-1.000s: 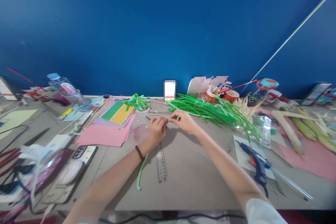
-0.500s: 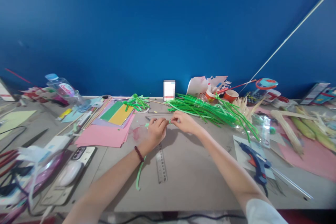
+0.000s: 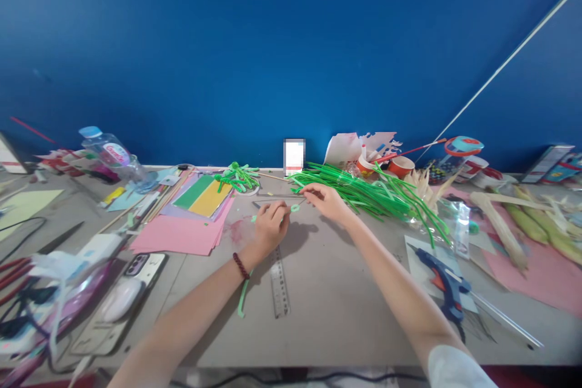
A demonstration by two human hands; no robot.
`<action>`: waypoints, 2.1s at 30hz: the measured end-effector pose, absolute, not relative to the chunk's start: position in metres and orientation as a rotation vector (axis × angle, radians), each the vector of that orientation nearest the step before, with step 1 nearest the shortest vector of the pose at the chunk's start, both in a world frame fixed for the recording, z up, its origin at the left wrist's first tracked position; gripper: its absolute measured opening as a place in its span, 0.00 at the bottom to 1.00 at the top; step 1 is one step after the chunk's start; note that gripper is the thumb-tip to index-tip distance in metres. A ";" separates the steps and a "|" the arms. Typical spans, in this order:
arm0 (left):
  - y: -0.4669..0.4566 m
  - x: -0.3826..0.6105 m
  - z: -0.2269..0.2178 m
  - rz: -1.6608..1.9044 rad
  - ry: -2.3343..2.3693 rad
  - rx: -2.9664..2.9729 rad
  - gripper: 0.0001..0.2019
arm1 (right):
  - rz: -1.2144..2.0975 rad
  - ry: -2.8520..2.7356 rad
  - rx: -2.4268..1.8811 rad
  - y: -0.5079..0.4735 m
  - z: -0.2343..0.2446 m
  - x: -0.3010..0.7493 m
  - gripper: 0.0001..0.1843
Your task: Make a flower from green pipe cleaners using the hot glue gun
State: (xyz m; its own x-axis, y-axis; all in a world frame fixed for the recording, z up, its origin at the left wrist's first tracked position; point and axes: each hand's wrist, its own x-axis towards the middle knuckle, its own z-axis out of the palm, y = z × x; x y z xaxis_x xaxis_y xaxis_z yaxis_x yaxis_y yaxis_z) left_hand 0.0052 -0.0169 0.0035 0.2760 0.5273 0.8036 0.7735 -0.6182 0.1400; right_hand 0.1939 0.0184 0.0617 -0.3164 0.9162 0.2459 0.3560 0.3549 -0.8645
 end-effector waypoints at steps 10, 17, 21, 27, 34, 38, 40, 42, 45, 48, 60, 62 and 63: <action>-0.014 0.003 0.002 -1.441 -1.329 -2.375 0.06 | 1.354 -1.875 -1.059 0.015 0.058 0.193 0.11; -0.018 0.008 0.009 -1.720 -1.599 -2.524 0.07 | 1.315 -1.913 -1.060 0.015 0.060 0.194 0.11; -0.022 0.015 0.017 -2.226 -1.867 -2.633 0.11 | 1.238 -1.915 -1.036 0.015 0.064 0.196 0.14; -0.024 0.021 0.027 -2.917 -1.893 -2.805 0.13 | 1.220 -1.903 -0.942 0.011 0.066 0.190 0.19; -0.027 0.021 0.033 -3.010 -2.034 -2.841 0.14 | 1.263 -1.749 -1.012 0.008 0.065 0.185 0.20; -0.026 0.023 0.034 -3.041 -2.119 -2.677 0.14 | 1.283 -1.646 -1.025 0.011 0.065 0.185 0.18; -0.026 0.023 0.032 -3.070 -2.120 -2.669 0.13 | 1.285 -1.634 -1.043 0.012 0.062 0.184 0.17; -0.025 0.023 0.028 -3.106 -2.129 -2.658 0.12 | 1.310 -1.624 -1.060 0.013 0.058 0.183 0.16; -0.024 0.023 0.022 -3.138 -2.159 -2.630 0.11 | 1.351 -1.590 -1.094 0.015 0.053 0.182 0.15; -0.023 0.023 0.018 -3.128 -2.198 -2.631 0.10 | 1.379 -1.548 -1.125 0.015 0.051 0.181 0.15; -0.026 0.027 0.023 -3.090 -2.277 -2.518 0.13 | 1.565 -1.411 -1.095 0.017 0.044 0.181 0.16; -0.027 0.027 0.024 -3.013 -2.304 -2.547 0.13 | 1.671 -1.310 -1.099 0.017 0.043 0.180 0.16; -0.027 0.027 0.024 -2.978 -2.306 -2.565 0.13 | 1.716 -1.255 -1.100 0.017 0.043 0.180 0.16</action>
